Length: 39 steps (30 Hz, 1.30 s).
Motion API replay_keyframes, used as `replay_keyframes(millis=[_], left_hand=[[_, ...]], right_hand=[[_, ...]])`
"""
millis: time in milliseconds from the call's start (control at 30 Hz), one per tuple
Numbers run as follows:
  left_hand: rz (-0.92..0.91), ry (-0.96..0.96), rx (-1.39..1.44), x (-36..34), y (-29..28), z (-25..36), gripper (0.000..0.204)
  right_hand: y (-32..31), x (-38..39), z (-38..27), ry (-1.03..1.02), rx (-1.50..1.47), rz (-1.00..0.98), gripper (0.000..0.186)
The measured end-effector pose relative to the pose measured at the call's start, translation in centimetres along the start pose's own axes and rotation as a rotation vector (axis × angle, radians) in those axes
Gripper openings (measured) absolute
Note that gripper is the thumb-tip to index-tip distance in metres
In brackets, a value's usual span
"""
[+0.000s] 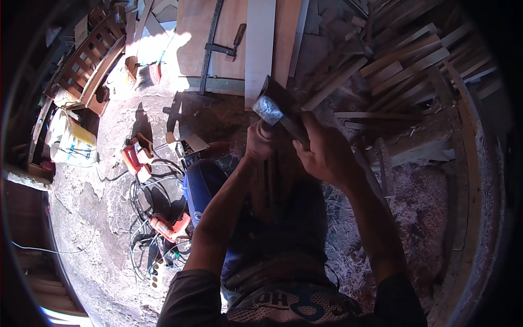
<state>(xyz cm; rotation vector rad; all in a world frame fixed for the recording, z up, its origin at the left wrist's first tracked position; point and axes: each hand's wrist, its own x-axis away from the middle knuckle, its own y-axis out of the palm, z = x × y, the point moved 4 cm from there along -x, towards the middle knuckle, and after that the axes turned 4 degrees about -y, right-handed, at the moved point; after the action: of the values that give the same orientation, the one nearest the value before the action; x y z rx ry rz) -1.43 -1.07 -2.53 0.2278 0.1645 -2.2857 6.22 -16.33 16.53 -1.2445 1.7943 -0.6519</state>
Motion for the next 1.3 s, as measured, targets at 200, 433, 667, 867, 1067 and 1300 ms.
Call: replay_keyframes(millis=[200,433,667,867,1067,1300], left_hand=[[-0.051,0.039,0.176,1.1,1.5,1.3,0.026],[-0.113,0.225,-0.132,5.5,1.8,3.9,0.027],[-0.067,0.123,-0.087,-1.8,-0.1,2.6,0.029],[-0.108,0.048,0.037,-1.7,0.5,2.7,0.026],[-0.002,0.267,-0.005,2.5,1.6,4.2,0.034],[0.073,-0.038,-0.059,-2.9,-1.1,6.2,0.015]], right_hand=[[3.4,1.2,2.3,0.026,0.192,-0.079,0.047],[5.5,5.7,5.5,0.132,-0.09,-0.032,0.051],[0.6,3.7,1.5,0.251,-0.203,-0.012,0.045],[-2.5,0.1,-2.1,-0.046,-0.039,0.313,0.039],[4.5,2.8,4.0,0.119,0.167,-0.277,0.048],[5.2,10.5,5.8,0.452,-0.254,-0.008,0.047]])
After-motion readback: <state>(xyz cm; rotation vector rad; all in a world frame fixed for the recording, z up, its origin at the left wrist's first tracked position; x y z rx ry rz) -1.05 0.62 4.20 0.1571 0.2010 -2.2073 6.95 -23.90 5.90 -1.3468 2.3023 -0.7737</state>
